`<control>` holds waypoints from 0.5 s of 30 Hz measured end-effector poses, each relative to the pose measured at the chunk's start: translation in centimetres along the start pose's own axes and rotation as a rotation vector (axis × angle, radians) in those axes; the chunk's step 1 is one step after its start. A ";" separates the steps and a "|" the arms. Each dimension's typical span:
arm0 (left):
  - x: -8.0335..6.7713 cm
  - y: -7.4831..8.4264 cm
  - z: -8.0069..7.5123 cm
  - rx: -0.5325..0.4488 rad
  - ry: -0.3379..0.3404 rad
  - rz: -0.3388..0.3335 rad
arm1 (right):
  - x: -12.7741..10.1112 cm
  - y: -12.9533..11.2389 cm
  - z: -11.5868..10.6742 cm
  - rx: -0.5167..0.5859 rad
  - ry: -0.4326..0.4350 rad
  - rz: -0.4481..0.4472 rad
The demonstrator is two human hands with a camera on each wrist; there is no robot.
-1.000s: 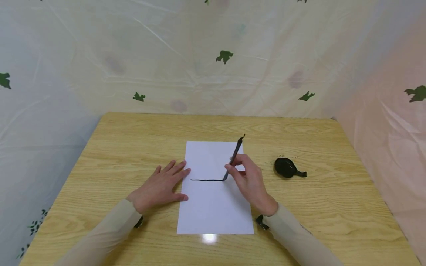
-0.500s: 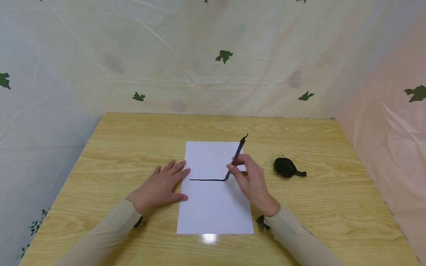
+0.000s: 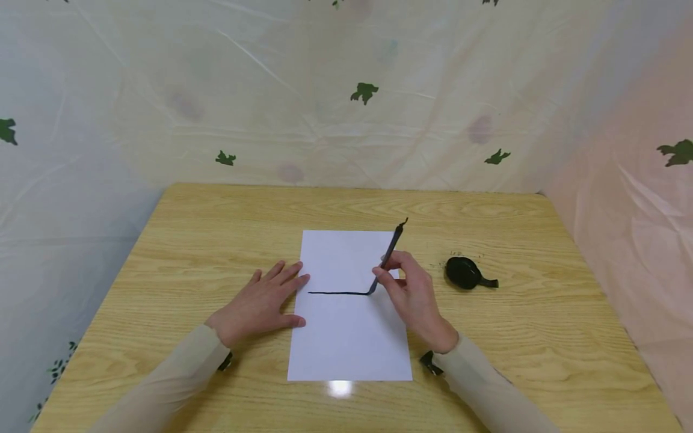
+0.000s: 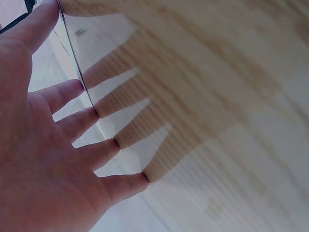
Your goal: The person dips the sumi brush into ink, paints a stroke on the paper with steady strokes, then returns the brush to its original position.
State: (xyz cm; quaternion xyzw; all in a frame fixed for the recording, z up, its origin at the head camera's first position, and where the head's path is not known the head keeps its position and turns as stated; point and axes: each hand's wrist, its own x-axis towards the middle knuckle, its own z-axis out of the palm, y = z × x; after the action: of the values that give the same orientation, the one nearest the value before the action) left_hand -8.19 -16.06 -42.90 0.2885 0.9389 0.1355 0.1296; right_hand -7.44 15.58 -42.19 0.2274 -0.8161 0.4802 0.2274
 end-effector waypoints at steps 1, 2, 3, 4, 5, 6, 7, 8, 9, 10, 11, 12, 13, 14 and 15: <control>0.0 0.0 0.0 0.001 0.000 0.000 | 0.0 0.0 0.0 0.003 -0.001 0.008; 0.0 0.0 0.0 0.001 0.000 0.000 | 0.0 0.0 -0.1 0.004 -0.002 0.017; 0.0 -0.1 0.0 0.000 0.001 0.001 | -0.1 0.0 -0.1 0.005 -0.002 0.024; 0.0 -0.1 0.1 -0.001 0.001 0.001 | -0.1 -0.1 -0.2 0.007 -0.002 0.031; 0.0 0.0 0.1 -0.002 0.001 0.002 | -0.1 -0.1 -0.2 0.008 -0.002 0.034; 0.1 0.0 0.1 -0.002 -0.001 0.000 | -0.1 -0.1 -0.3 0.006 -0.001 0.038; 0.1 0.0 0.1 -0.003 -0.001 0.000 | -0.1 -0.2 -0.3 0.004 0.000 0.040; 0.1 0.0 0.1 -0.004 -0.002 0.000 | -0.1 -0.1 -0.3 0.002 0.001 0.040; 0.1 0.0 0.1 -0.004 -0.002 0.001 | -0.1 -0.1 -0.4 0.003 0.003 0.041; 0.1 0.0 0.0 -0.004 -0.004 0.000 | -0.1 -0.1 -0.4 0.005 0.004 0.044; 0.1 0.0 0.0 -0.003 -0.004 0.001 | -0.1 -0.1 -0.5 0.005 0.004 0.047; 0.1 0.0 0.0 -0.003 -0.005 0.000 | -0.1 0.0 -0.5 0.008 0.006 0.050; 0.1 0.0 0.0 -0.005 -0.003 0.002 | -0.1 0.0 -0.5 0.013 0.007 0.054; 0.1 0.0 0.0 -0.005 -0.004 0.002 | -0.2 0.0 -0.6 0.020 0.006 0.058; 0.1 0.0 -0.1 -0.005 -0.004 0.003 | -0.2 0.0 -0.6 0.024 0.008 0.060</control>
State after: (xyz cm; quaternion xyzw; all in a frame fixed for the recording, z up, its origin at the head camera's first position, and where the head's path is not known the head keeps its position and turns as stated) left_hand -8.26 -16.02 -42.86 0.2900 0.9379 0.1372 0.1320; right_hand -7.24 16.15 -42.07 0.2036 -0.8158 0.4976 0.2132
